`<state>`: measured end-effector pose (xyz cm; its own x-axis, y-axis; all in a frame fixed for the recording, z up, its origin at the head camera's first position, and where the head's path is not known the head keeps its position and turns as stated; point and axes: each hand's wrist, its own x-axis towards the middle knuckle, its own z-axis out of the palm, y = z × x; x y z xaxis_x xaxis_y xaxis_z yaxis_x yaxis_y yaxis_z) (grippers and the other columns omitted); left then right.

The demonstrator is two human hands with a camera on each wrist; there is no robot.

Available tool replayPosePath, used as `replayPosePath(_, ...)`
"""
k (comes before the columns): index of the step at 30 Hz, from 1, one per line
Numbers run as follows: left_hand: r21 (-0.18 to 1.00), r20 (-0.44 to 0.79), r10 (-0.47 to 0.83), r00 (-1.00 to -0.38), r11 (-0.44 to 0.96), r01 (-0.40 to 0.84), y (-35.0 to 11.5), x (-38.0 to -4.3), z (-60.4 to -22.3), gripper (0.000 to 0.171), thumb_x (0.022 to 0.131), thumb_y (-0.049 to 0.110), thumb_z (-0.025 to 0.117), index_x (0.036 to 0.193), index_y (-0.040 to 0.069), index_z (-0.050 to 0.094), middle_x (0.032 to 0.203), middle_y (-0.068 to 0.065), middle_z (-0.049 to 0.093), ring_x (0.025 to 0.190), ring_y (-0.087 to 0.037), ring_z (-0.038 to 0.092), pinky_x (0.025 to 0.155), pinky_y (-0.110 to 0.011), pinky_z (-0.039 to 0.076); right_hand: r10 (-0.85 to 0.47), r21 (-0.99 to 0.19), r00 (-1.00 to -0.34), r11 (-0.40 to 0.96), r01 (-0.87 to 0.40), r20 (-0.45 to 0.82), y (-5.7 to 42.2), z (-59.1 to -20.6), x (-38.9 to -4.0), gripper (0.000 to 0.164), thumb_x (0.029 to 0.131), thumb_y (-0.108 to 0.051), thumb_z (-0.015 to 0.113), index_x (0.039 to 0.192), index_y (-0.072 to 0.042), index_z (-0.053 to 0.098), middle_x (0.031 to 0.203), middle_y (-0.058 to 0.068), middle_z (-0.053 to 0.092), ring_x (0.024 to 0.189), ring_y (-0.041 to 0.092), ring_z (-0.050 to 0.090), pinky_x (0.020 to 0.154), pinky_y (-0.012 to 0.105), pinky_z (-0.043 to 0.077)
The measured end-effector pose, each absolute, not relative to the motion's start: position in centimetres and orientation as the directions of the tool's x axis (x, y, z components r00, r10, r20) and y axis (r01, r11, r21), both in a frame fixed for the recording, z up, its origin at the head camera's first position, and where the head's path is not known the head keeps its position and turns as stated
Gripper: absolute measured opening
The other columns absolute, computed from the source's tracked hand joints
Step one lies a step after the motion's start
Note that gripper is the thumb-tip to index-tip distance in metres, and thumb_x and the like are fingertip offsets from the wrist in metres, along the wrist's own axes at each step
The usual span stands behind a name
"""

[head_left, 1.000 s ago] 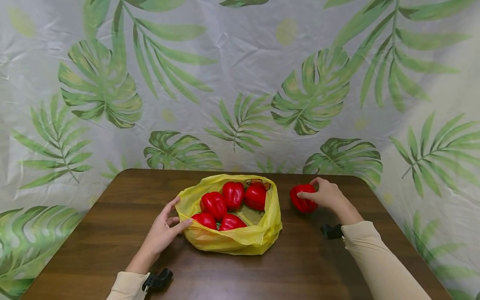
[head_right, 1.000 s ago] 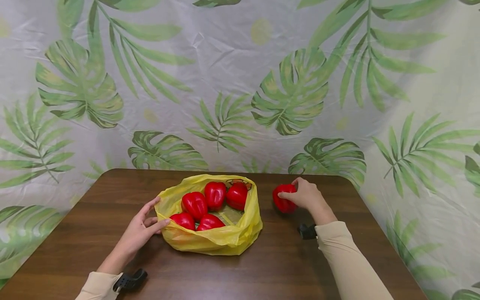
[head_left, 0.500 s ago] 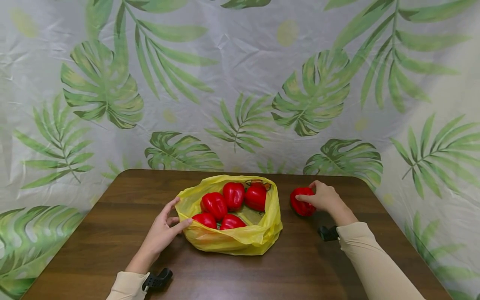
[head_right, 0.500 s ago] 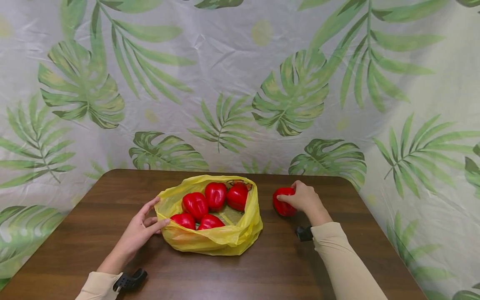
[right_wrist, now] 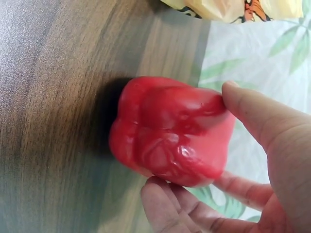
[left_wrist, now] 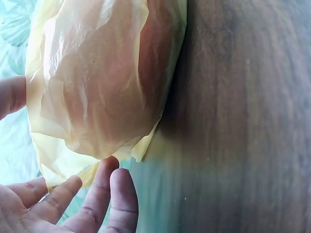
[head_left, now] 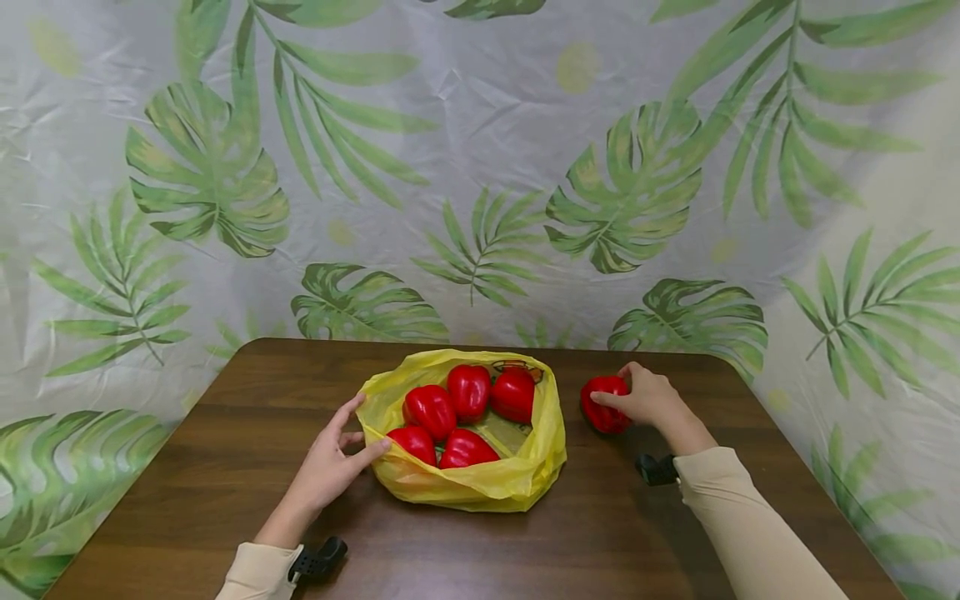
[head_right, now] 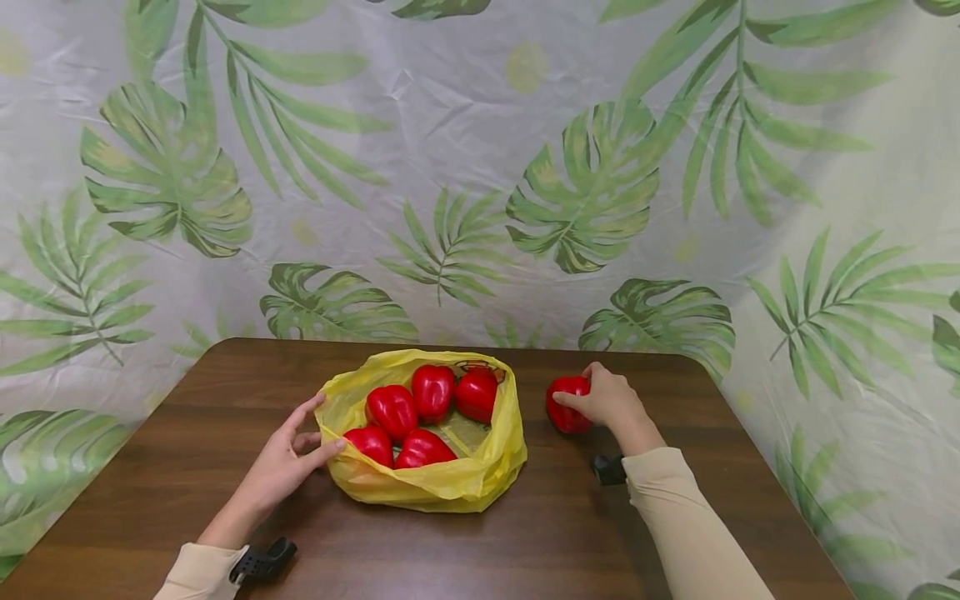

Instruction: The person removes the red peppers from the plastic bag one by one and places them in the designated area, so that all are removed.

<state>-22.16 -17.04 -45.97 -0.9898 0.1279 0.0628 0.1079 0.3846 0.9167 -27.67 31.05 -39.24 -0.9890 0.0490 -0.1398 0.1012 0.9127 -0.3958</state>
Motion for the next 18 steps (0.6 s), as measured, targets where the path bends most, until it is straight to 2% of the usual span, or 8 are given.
replayPosePath(5,0.902,0.064,0.130,-0.989,0.416,0.113,-16.57,-22.06,-45.94,0.090,0.097,0.032,0.081,0.170,0.015,0.030,0.176,-0.017,0.028,0.135,-0.041,0.063,0.084,-0.021,0.058,0.047,-0.402,-0.989,0.910,0.100,-0.140,31.04,-39.17,-27.35,0.079,0.098,-0.051,0.073,0.143,0.009,0.048,0.128,0.036,0.065,0.085,0.032,0.071,0.079,0.048,0.061)
replayPosePath(11,0.907,0.056,0.127,-0.990,0.409,0.104,-16.39,-21.98,-45.92,0.092,0.096,0.031,0.082,0.170,0.015,0.029,0.176,-0.016,0.027,0.135,-0.040,0.063,0.082,-0.021,0.058,0.037,-0.415,-0.989,0.905,0.095,-0.145,30.97,-39.21,-27.22,0.075,0.098,-0.051,0.074,0.140,0.008,0.051,0.120,0.031,0.068,0.078,0.028,0.069,0.072,0.043,0.059)
replayPosePath(18,0.903,0.064,0.130,-0.989,0.414,0.113,-16.50,-22.16,-45.93,0.093,0.096,0.031,0.082,0.170,0.016,0.029,0.176,-0.016,0.027,0.135,-0.039,0.064,0.083,-0.020,0.058,0.025,-0.436,-0.988,0.895,0.091,-0.154,30.89,-39.06,-27.34,0.074,0.099,-0.047,0.074,0.141,0.008,0.050,0.115,0.030,0.069,0.073,0.027,0.071,0.069,0.040,0.060)
